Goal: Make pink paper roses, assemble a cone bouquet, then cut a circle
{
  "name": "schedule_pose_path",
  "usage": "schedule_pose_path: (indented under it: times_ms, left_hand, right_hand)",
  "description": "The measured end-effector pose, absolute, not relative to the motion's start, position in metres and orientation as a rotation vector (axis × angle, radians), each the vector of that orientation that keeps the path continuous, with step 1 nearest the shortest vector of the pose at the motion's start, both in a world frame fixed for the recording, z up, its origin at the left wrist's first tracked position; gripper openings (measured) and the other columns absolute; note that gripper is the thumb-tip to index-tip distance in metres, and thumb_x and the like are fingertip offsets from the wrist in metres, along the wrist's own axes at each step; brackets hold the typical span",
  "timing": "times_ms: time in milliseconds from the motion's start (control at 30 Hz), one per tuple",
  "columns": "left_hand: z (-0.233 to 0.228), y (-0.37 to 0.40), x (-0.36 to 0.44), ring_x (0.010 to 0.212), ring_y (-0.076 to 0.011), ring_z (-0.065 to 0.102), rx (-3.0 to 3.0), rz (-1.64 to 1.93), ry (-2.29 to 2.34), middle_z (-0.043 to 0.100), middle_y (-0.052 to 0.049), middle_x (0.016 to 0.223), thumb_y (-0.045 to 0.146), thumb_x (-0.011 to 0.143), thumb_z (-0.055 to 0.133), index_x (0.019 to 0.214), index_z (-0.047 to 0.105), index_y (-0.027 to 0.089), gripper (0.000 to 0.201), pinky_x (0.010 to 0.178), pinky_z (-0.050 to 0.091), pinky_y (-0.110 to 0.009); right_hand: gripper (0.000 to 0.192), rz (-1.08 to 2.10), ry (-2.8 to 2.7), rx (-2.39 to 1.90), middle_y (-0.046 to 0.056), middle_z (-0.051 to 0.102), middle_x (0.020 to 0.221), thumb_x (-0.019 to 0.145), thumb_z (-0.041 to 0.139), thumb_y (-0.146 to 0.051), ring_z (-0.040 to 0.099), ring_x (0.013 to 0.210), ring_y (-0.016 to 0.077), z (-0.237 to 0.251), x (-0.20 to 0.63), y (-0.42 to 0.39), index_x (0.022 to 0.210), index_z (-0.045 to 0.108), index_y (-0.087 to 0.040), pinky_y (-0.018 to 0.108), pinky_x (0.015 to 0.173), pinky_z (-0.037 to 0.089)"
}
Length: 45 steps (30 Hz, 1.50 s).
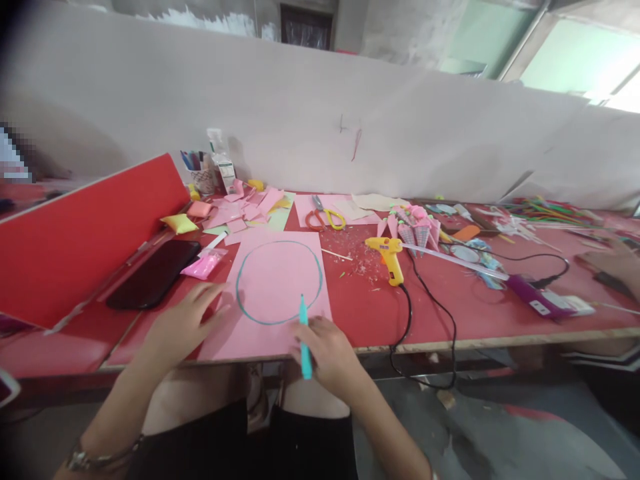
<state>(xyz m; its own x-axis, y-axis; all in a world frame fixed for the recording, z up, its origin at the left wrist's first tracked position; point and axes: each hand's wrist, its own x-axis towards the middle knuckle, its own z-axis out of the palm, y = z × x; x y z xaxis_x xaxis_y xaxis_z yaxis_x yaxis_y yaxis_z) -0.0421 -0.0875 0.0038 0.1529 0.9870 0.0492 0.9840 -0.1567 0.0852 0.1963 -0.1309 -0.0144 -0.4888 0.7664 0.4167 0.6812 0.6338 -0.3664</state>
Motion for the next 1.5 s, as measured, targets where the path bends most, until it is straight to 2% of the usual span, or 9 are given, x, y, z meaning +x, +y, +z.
schedule_pose_path:
  times_ms: [167,267,367,500,600,700,867,1000,1500]
  left_hand:
    - [-0.003,-0.085,-0.042,0.09,-0.0213,0.061,2.515,0.163,1.831,0.046,-0.008,0.13,0.034,0.084,0.037,0.122,0.046,0.022,0.041,0.073,0.05,-0.032]
    - [-0.004,-0.085,-0.038,0.09,-0.0217,0.061,2.575,0.184,1.748,0.041,-0.005,0.134,0.037,0.083,0.039,0.125,0.043,0.025,0.043,0.074,0.05,-0.034]
    - [-0.003,-0.085,-0.032,0.09,-0.0223,0.061,2.604,0.182,1.708,0.045,-0.004,0.131,0.039,0.082,0.039,0.123,0.045,0.026,0.043,0.076,0.049,-0.035]
    - [-0.004,-0.089,-0.023,0.088,-0.0223,0.062,2.552,0.232,1.818,0.05,-0.004,0.127,0.041,0.082,0.039,0.118,0.051,0.026,0.04,0.075,0.049,-0.036]
    - [-0.004,-0.091,-0.017,0.084,-0.0218,0.063,2.509,0.285,1.875,0.05,-0.003,0.127,0.041,0.082,0.04,0.116,0.052,0.024,0.04,0.073,0.049,-0.037]
    - [-0.005,-0.092,-0.015,0.087,-0.0222,0.062,2.501,0.317,1.874,0.049,-0.002,0.128,0.041,0.081,0.041,0.115,0.053,0.024,0.04,0.074,0.048,-0.038]
    - [-0.006,-0.092,-0.016,0.094,-0.0236,0.06,2.483,0.335,1.843,0.049,-0.004,0.128,0.04,0.08,0.042,0.114,0.053,0.025,0.039,0.074,0.048,-0.038]
    - [-0.008,-0.091,-0.016,0.091,-0.0237,0.061,2.47,0.363,1.833,0.049,-0.005,0.128,0.04,0.08,0.042,0.114,0.054,0.024,0.039,0.076,0.047,-0.039]
    - [-0.007,-0.092,-0.016,0.089,-0.0237,0.062,2.468,0.321,1.841,0.048,-0.005,0.128,0.039,0.08,0.044,0.115,0.053,0.024,0.04,0.076,0.047,-0.039]
  right_hand:
    - [0.02,0.535,-2.101,-1.27,0.004,0.065,0.072,0.085,0.041,-0.031,0.061,0.068,0.0143,0.004,0.241,-0.128,0.078,0.055,-0.019,0.023,0.059,0.047]
    - [0.026,0.59,-1.923,-1.262,0.005,0.064,0.073,0.083,0.043,-0.041,0.061,0.067,0.0147,0.018,0.253,-0.116,0.083,0.056,-0.019,0.024,0.057,0.047]
    - [0.035,0.666,-1.666,-1.135,0.004,0.063,0.07,0.08,0.044,-0.049,0.06,0.064,0.0148,0.03,0.244,-0.095,0.087,0.061,-0.018,0.028,0.058,0.049]
    - [0.028,0.948,-1.594,-1.029,0.003,0.065,0.071,0.074,0.056,-0.041,0.061,0.062,0.0134,0.038,0.203,-0.056,0.084,0.065,-0.017,0.03,0.063,0.052]
    - [0.026,1.216,-1.674,-0.966,0.004,0.065,0.07,0.077,0.05,-0.036,0.059,0.061,0.0112,0.033,0.169,-0.025,0.075,0.064,-0.015,0.026,0.059,0.051]
    - [0.015,1.35,-1.62,-1.036,-0.002,0.059,0.054,0.077,0.046,-0.023,0.055,0.049,0.0081,0.02,0.148,0.0,0.071,0.057,-0.016,0.02,0.049,0.047]
    - [0.016,1.351,-1.616,-1.112,-0.006,0.054,0.047,0.075,0.043,-0.017,0.048,0.038,0.0049,0.006,0.14,0.012,0.059,0.044,-0.017,0.014,0.036,0.035]
    - [0.017,1.342,-1.621,-1.166,-0.006,0.051,0.042,0.074,0.041,-0.016,0.045,0.034,0.0042,0.008,0.142,0.009,0.057,0.042,-0.017,0.013,0.033,0.031]
    - [0.019,1.294,-1.655,-1.135,-0.006,0.052,0.045,0.077,0.042,-0.017,0.048,0.038,0.0037,0.007,0.139,0.011,0.058,0.042,-0.017,0.012,0.036,0.034]
